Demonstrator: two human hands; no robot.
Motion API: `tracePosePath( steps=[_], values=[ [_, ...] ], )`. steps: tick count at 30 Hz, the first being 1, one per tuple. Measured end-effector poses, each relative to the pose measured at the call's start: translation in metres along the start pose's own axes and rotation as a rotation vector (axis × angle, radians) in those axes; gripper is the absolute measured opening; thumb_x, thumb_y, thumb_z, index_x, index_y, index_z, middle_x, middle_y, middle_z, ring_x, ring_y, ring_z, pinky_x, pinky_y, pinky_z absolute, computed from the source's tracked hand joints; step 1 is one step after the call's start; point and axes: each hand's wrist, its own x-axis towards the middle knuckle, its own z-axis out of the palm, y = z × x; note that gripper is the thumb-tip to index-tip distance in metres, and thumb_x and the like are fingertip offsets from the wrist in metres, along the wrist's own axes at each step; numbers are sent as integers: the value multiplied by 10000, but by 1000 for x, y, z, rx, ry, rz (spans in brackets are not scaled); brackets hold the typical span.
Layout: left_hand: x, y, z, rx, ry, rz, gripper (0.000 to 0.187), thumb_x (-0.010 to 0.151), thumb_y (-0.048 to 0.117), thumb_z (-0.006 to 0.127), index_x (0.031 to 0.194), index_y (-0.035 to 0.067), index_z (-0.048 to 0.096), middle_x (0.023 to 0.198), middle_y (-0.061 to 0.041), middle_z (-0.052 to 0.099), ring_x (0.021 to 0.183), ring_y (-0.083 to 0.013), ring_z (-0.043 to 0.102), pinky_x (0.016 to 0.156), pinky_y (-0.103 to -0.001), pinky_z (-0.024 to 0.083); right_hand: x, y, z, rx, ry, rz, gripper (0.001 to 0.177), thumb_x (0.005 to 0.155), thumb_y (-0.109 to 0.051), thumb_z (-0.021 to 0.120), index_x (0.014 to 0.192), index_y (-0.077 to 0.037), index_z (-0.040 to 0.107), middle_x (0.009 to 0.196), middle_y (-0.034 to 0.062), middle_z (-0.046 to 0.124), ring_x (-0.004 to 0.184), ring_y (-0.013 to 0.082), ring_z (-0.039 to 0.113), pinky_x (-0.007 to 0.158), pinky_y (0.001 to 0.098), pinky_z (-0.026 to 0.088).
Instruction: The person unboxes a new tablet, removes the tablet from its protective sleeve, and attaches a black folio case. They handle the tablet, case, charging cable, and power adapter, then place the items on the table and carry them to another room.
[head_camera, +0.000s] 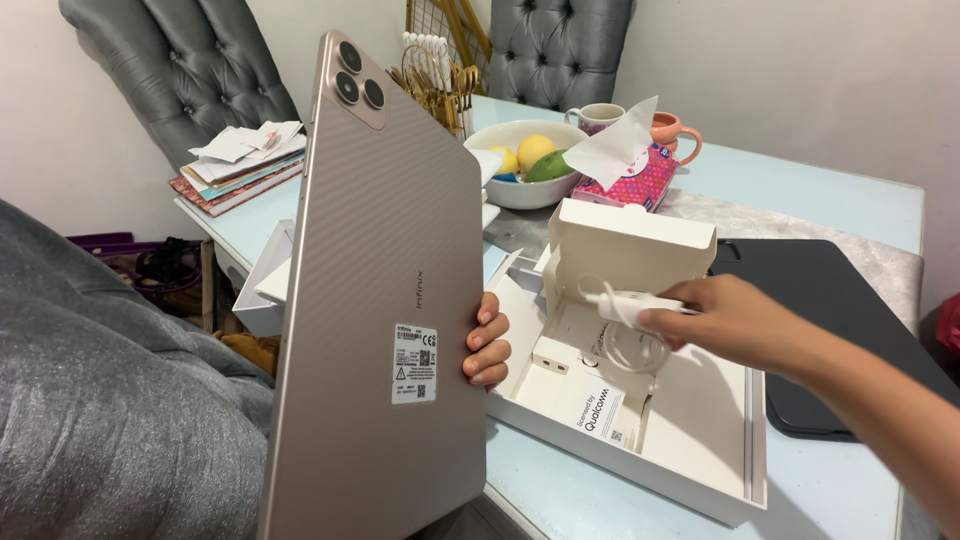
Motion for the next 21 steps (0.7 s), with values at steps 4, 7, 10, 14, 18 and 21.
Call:
tracePosePath(
  steps=[4,7,10,14,18,21],
  values=[
    [-2,1,14,36,84,88,353,1036,362,578,1065,26,474,859,-55,512,754,-181,596,715,-312,529,-19,35,-30,90,-68,67,568,867,-519,654,1159,-52,795,1046,129,743,1088,215,698,1009,314,434],
    [-3,1,20,57,137,132,346,1045,355,564,1060,21,477,856,-58,509,744,-179,579,707,-306,522,-23,75,-46,527,-146,147,681,878,-506,627,1179,105,649,1085,168,704,1113,291,748,1065,406,476],
    [-5,1,20,86,183,171,341,1054,349,550,1055,15,479,853,-61,506,734,-176,562,700,-300,515,-21,109,-60,800,-43,262,620,945,-348,584,1400,70,539,1174,310,661,1094,444,709,1061,604,445],
    [-4,5,14,142,235,229,336,1067,340,532,1048,8,482,849,-64,502,721,-172,539,690,-292,506,-16,130,-85,874,190,275,600,956,-325,529,1432,40,517,1170,259,667,1030,417,692,1040,605,453],
    [12,19,12,330,281,328,290,1150,275,523,1054,2,520,846,-71,506,695,-183,523,611,-306,493,-3,121,-109,858,355,191,583,986,-333,493,1432,42,511,1143,216,648,976,342,669,1017,567,478],
    [37,34,16,551,810,400,441,1070,474,461,1050,41,543,879,-65,568,747,-180,577,641,-333,516,-4,108,-113,848,403,145,571,1009,-339,466,1431,44,506,1124,183,634,935,286,651,1000,539,497]
  ],
)
